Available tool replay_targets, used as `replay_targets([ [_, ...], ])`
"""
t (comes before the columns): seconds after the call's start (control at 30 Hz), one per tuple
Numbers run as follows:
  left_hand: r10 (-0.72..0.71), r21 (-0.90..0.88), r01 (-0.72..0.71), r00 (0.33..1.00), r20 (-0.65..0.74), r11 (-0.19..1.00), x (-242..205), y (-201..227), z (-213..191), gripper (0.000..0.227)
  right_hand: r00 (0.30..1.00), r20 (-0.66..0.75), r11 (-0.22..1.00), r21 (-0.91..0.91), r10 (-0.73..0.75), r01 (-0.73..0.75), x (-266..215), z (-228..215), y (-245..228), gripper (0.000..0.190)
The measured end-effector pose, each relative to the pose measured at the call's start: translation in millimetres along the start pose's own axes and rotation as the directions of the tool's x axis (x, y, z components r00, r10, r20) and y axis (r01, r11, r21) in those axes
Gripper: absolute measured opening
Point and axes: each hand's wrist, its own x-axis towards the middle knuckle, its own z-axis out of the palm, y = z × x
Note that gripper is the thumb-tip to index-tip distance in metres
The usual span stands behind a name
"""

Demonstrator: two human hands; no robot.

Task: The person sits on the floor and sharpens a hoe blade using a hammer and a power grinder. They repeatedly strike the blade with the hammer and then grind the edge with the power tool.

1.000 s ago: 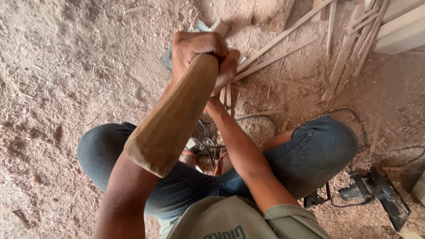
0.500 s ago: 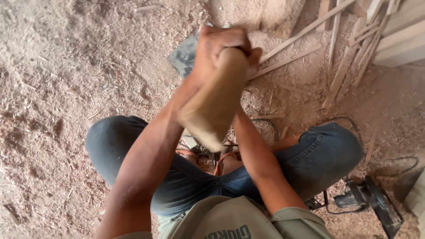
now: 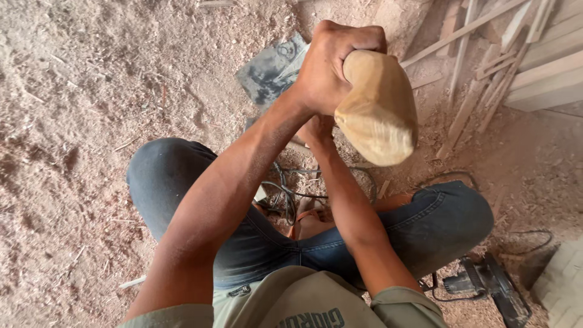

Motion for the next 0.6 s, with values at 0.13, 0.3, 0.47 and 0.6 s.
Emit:
replay_targets([
  [0.13, -0.03, 0.022, 0.03, 1.0, 0.004, 0.999, 2, 4, 1, 0.022, 0.994, 0.106, 0.999, -0.031, 0.014, -0.011, -3, -1, -6, 0.044],
  [0.3, -0.038, 0.008, 0.038, 0.999, 0.014, 0.999, 3, 8, -2, 0.021, 0.999, 0.001, 0.999, -0.007, -0.05, 0.051, -4, 3, 6, 0.044],
  [0.47, 0.008, -0.009, -0.008, 1.0, 0.017, 1.0, 6, 7, -2, 0.022, 0.997, 0.033, 0.997, -0.039, -0.067, 0.068, -4, -8, 3, 0.04],
  [0.6, -0.012, 0.035, 0.011, 1.0, 0.025, 0.999, 5, 6, -2, 0.022, 0.966, 0.222, 0.991, -0.055, 0.133, -0.124, -6, -22, -22, 0.054],
])
